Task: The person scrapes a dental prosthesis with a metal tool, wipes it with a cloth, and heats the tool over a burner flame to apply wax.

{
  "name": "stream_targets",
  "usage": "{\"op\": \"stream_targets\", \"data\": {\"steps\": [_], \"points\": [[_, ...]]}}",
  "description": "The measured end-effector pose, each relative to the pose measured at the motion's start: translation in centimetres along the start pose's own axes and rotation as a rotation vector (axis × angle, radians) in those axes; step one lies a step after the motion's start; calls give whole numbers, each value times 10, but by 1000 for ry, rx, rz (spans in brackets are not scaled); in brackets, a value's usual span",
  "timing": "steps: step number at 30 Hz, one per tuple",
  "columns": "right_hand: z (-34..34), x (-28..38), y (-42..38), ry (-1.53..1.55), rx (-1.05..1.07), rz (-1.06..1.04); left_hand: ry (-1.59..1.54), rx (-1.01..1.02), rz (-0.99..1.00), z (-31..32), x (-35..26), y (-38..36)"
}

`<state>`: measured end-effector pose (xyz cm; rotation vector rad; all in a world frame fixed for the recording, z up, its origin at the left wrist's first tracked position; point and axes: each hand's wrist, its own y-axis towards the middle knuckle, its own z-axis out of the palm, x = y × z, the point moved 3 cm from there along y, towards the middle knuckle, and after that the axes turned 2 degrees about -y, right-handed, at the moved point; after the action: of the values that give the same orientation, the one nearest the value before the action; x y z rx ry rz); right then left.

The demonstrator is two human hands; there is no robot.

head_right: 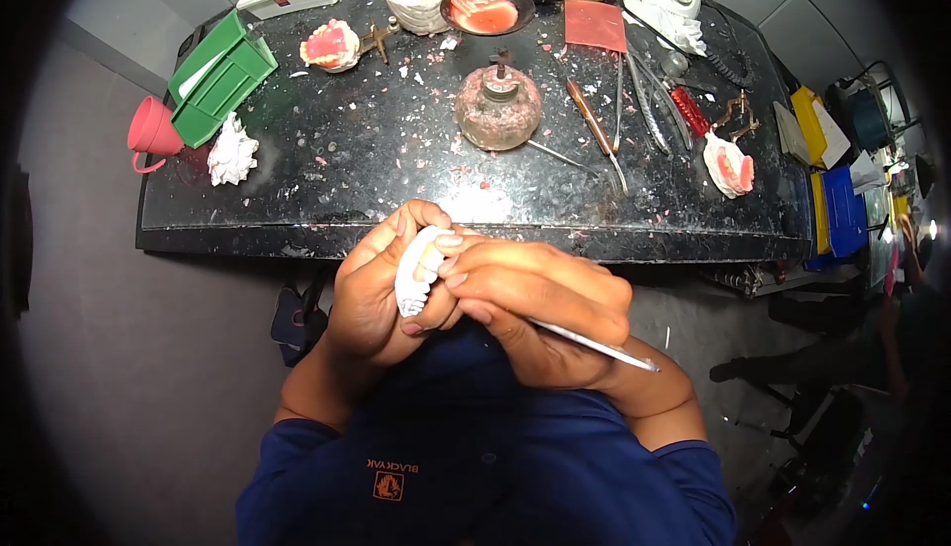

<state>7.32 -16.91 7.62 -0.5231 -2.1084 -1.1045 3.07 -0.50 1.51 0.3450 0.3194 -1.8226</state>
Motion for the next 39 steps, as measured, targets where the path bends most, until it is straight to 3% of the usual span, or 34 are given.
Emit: {"op": "stream_targets", "data": {"steps": [5, 8, 11, 13, 16, 20, 22, 28, 31, 34, 37, 39], "points": [[3, 0, 3, 76, 36, -68, 45, -136, -17, 0, -1, 0], [-1, 2, 1, -12, -11, 74, 5, 13, 12, -1, -1, 0], [2, 0, 3, 1, 27, -9, 38, -53, 27, 2, -2, 1], [3, 1, 4, 21, 74, -73, 108, -217, 31, 4, -3, 0], [-1, 2, 1, 9, -13, 28, 100, -69, 39, 1, -3, 0], [3, 0, 2, 23, 21, -28, 122, -78, 51, 1, -2, 1], [3, 0, 5, 14, 65, -69, 157, -233, 68, 3, -3, 0], [1, -1, 2, -35, -18, 24, 152, -74, 66, -1, -3, 1], [2, -1, 3, 3, 46, -31, 187, -236, 69, 3, -3, 1], [2, -1, 2, 44, 55, -37, 159, -161, 68, 0, -4, 0], [0, -1, 1, 3, 14, 84, 145, -31, 78, -5, -4, 2], [3, -4, 4, 20, 48, 5, 178, -115, 85, -1, -5, 2]]}}
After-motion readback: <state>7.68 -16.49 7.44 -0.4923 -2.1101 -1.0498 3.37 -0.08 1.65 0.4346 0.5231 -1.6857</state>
